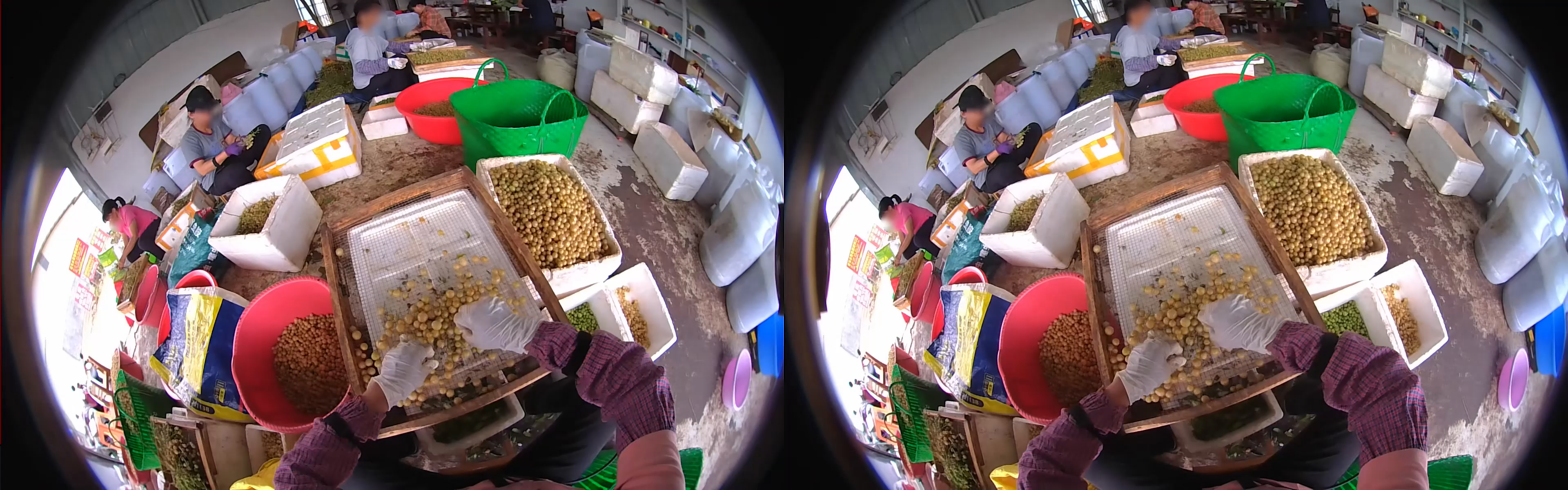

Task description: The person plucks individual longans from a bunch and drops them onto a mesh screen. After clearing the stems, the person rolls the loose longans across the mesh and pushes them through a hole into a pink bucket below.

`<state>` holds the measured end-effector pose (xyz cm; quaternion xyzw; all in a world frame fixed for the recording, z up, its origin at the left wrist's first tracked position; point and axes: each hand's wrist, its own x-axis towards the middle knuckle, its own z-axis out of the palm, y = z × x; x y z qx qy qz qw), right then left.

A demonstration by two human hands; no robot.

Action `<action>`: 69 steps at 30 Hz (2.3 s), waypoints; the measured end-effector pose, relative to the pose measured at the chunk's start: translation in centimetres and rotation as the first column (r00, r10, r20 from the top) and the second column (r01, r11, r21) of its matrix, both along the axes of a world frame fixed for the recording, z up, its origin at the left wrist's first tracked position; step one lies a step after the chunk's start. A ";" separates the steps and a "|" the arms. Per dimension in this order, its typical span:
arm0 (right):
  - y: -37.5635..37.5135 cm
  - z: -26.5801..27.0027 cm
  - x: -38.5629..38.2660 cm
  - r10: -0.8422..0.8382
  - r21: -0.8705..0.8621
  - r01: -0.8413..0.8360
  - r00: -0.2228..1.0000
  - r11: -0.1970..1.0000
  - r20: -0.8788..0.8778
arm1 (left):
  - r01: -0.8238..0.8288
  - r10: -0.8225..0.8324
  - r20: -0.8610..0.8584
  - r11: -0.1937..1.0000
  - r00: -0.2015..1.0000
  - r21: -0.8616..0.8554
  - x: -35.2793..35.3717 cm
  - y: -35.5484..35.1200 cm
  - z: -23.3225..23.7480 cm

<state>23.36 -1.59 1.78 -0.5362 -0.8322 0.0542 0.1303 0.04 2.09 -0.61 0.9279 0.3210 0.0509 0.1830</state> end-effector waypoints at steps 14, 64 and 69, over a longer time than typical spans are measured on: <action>0.6 -4.1 -4.5 -0.014 0.156 -0.025 0.969 0.987 0.246 | -0.043 0.077 -0.169 0.980 0.983 0.194 -0.8 2.7 1.4; -1.1 1.5 4.5 -0.687 -0.726 0.049 0.374 0.686 -0.623 | -0.042 0.033 0.059 0.986 0.998 0.163 8.1 5.7 -1.9; -0.8 -0.7 3.8 -0.473 -0.545 0.076 0.603 0.835 -0.642 | -0.029 0.563 0.329 0.533 0.758 -0.846 6.5 4.0 3.6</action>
